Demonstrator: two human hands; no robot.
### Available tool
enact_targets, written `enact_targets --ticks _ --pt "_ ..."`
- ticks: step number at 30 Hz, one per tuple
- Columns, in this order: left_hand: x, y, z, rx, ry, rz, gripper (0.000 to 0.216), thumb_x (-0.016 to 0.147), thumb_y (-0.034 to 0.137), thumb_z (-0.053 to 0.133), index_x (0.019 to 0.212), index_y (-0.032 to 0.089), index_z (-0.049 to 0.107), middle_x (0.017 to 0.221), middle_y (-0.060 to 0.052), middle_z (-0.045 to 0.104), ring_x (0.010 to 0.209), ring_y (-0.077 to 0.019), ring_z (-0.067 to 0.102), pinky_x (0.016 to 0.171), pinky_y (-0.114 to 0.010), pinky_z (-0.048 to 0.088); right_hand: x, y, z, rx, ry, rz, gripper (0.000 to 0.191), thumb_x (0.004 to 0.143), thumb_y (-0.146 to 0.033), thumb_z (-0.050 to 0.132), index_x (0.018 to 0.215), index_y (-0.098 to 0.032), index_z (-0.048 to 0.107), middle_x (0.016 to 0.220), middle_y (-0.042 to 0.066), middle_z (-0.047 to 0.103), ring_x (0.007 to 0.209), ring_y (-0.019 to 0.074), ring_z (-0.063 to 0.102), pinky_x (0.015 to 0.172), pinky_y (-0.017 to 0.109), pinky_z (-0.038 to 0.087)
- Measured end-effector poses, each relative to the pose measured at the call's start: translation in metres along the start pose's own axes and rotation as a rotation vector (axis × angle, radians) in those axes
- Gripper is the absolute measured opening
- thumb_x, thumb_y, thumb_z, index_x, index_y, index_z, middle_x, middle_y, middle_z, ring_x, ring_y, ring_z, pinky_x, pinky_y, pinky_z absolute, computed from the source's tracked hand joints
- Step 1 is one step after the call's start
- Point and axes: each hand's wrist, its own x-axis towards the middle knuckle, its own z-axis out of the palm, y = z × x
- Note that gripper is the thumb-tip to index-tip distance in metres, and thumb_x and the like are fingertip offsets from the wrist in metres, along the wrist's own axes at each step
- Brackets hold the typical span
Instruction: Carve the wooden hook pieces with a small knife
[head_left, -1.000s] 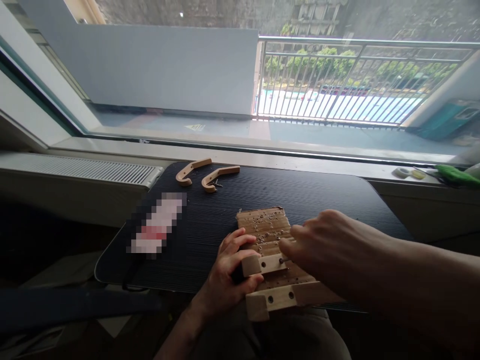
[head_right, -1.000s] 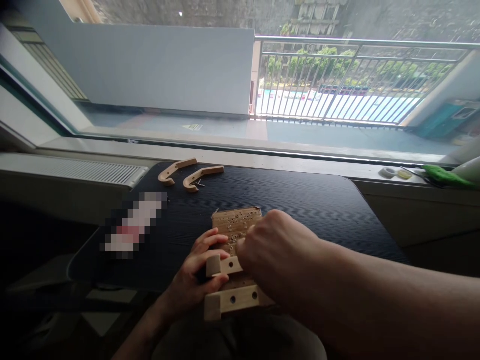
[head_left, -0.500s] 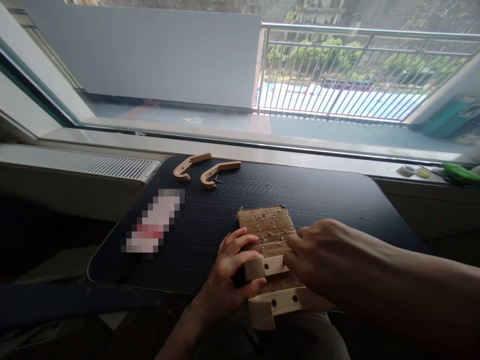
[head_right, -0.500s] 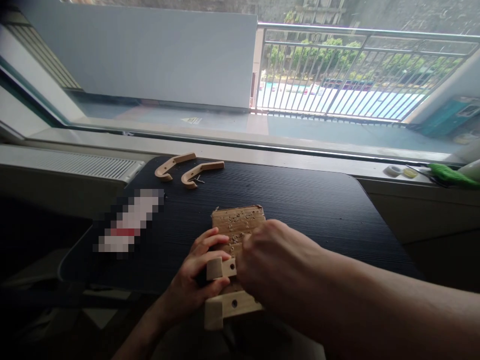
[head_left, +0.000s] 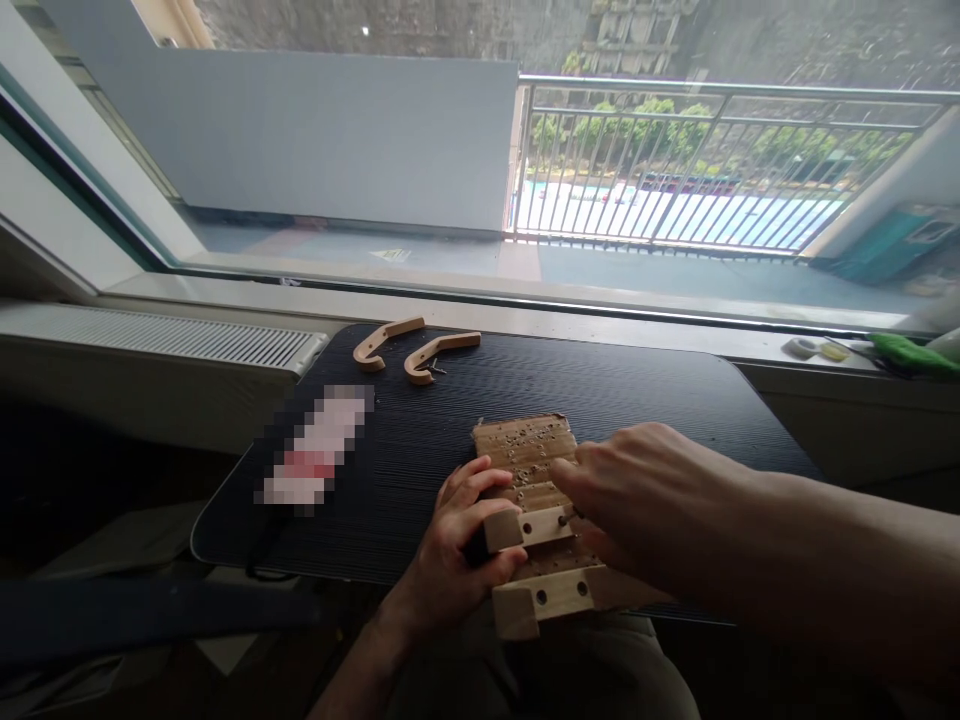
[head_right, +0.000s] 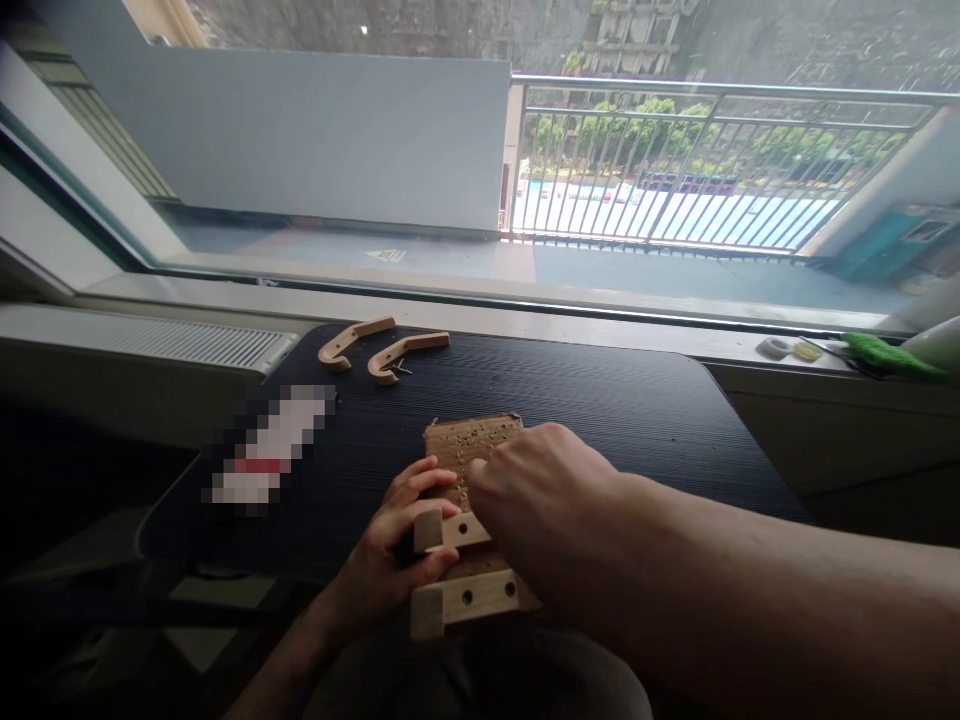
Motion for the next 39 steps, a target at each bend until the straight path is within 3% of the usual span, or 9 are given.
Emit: enact_targets --ticks 6,12,16,20,24,29,35,39 --pt "0.002 0.0 -0.001 -0.008 0.002 0.004 0.032 0.07 0.016 0.066 0.101 0.022 0.058 0.126 -0.007 0.049 0.13 -0.0289 0.029 0.105 -0.051 0.03 -0.01 -0.003 -0.002 -0.096 -0.039 -0.146 0.017 0.073 -0.004 0.059 0.077 -0.019 0.064 0.073 0.001 0.065 0.054 0.0135 0.056 0.04 0.029 0.02" --pt "0.002 0.001 -0.001 0.008 -0.019 0.002 0.033 0.071 0.018 0.067 0.103 0.021 0.058 0.127 -0.008 0.049 0.13 -0.0293 0.028 0.105 -0.052 0.029 -0.005 -0.002 0.017 -0.234 0.09 -0.354 0.014 0.071 -0.01 0.061 0.061 -0.019 0.058 0.059 0.0 0.057 0.048 0.0122 0.046 0.04 0.029 0.017" --pt "0.001 -0.001 0.0 0.02 -0.015 0.002 0.034 0.07 0.02 0.067 0.103 0.022 0.057 0.128 -0.008 0.048 0.13 -0.0291 0.029 0.106 -0.053 0.026 -0.001 0.0 0.018 -0.195 0.066 -0.316 0.016 0.069 -0.006 0.059 0.059 -0.018 0.057 0.058 0.0 0.058 0.044 0.0109 0.044 0.04 0.029 0.017" --pt "0.002 -0.004 0.0 0.011 -0.019 -0.001 0.035 0.071 0.019 0.067 0.104 0.023 0.057 0.128 -0.008 0.048 0.13 -0.0284 0.028 0.107 -0.053 0.025 0.006 0.003 0.02 -0.044 0.042 -0.181 0.019 0.066 -0.008 0.064 0.055 -0.02 0.055 0.049 -0.003 0.056 0.04 0.01 0.042 0.038 0.028 0.019" --pt "0.002 -0.003 -0.001 0.011 -0.021 -0.006 0.034 0.07 0.018 0.067 0.103 0.022 0.057 0.127 -0.008 0.049 0.13 -0.0292 0.029 0.107 -0.053 0.026 0.012 0.004 0.023 -0.044 -0.001 -0.071 0.022 0.06 -0.012 0.07 0.048 -0.02 0.053 0.044 -0.003 0.053 0.037 0.013 0.045 0.036 0.029 0.018" --pt "0.001 -0.002 0.0 0.017 -0.004 0.004 0.033 0.07 0.019 0.067 0.102 0.022 0.058 0.127 -0.007 0.049 0.13 -0.0286 0.029 0.106 -0.051 0.027 0.01 0.004 0.01 -0.062 -0.017 -0.013 0.011 0.067 -0.009 0.065 0.063 -0.019 0.063 0.059 0.0 0.061 0.049 0.0158 0.057 0.038 0.026 0.021" --pt "0.001 -0.003 -0.001 0.021 0.003 0.021 0.034 0.07 0.02 0.067 0.103 0.022 0.058 0.127 -0.008 0.049 0.13 -0.0289 0.03 0.106 -0.051 0.027 -0.008 0.001 -0.013 -0.038 -0.073 -0.078 0.014 0.068 -0.01 0.064 0.08 -0.017 0.065 0.074 0.005 0.066 0.06 0.0163 0.059 0.043 0.026 0.03" --pt "0.001 -0.002 -0.001 0.012 -0.012 0.006 0.033 0.071 0.02 0.067 0.103 0.022 0.058 0.128 -0.008 0.049 0.13 -0.0287 0.029 0.106 -0.052 0.027 -0.009 -0.002 0.002 -0.078 0.025 -0.198 0.012 0.069 -0.009 0.059 0.072 -0.019 0.065 0.071 0.004 0.066 0.05 0.0143 0.053 0.041 0.028 0.028"
